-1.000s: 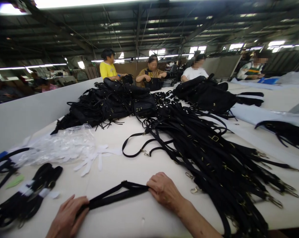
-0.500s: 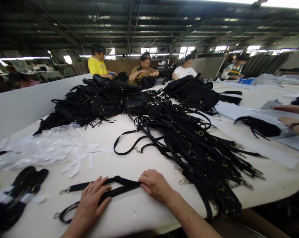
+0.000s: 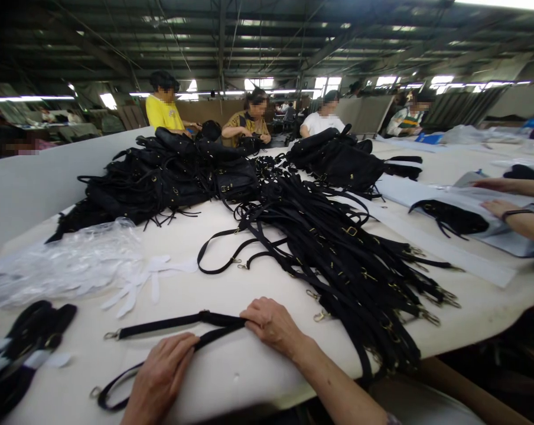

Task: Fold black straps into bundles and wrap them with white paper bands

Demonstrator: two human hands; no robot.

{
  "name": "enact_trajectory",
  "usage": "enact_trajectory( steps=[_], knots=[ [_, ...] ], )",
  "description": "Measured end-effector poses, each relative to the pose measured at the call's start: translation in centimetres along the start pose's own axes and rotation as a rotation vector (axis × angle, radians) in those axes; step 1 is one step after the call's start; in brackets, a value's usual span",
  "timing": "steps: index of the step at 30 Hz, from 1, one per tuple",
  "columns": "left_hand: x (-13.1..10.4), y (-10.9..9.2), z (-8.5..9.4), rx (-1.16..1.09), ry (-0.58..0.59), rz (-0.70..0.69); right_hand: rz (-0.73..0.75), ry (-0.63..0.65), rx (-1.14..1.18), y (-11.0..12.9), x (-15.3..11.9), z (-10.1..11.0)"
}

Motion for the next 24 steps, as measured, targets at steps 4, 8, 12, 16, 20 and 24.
enact_trajectory(
  steps=[4,8,12,16,20,24],
  knots=[
    [0.1,0.2,-0.3,-0.073,0.039,0.081,-0.001,-0.021,0.009,-0.1,-0.1,-0.2],
    [1.0,-0.2,-0.1,-0.098,0.119,0.184,-0.002,-0.060,0.020,0.2,-0.2,-0.3],
    [2.1,-1.1,0.4,-0.106,0.198,0.225,-0.010,-0.039,-0.048,0.6,-0.1,-0.3],
    [2.6,-1.6,0.6,-0.085,0.199,0.206,0.002,-0.013,-0.089,0.7,0.3,-0.4],
    [2.3,-1.4,0.1,-0.117,0.156,0.153,-0.034,-0.010,-0.072,0.6,0.5,-0.6],
    [2.1,-0.8,-0.4,-0.084,0.076,0.010,-0.045,0.002,-0.051,1.1,0.5,-0.4]
  ],
)
Point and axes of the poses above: each hand's wrist, its own x-axis towards the middle knuckle, its own z-axis out of the back of the hand, y = z × x, the point moved 3 cm from there along x, towards the middle knuckle
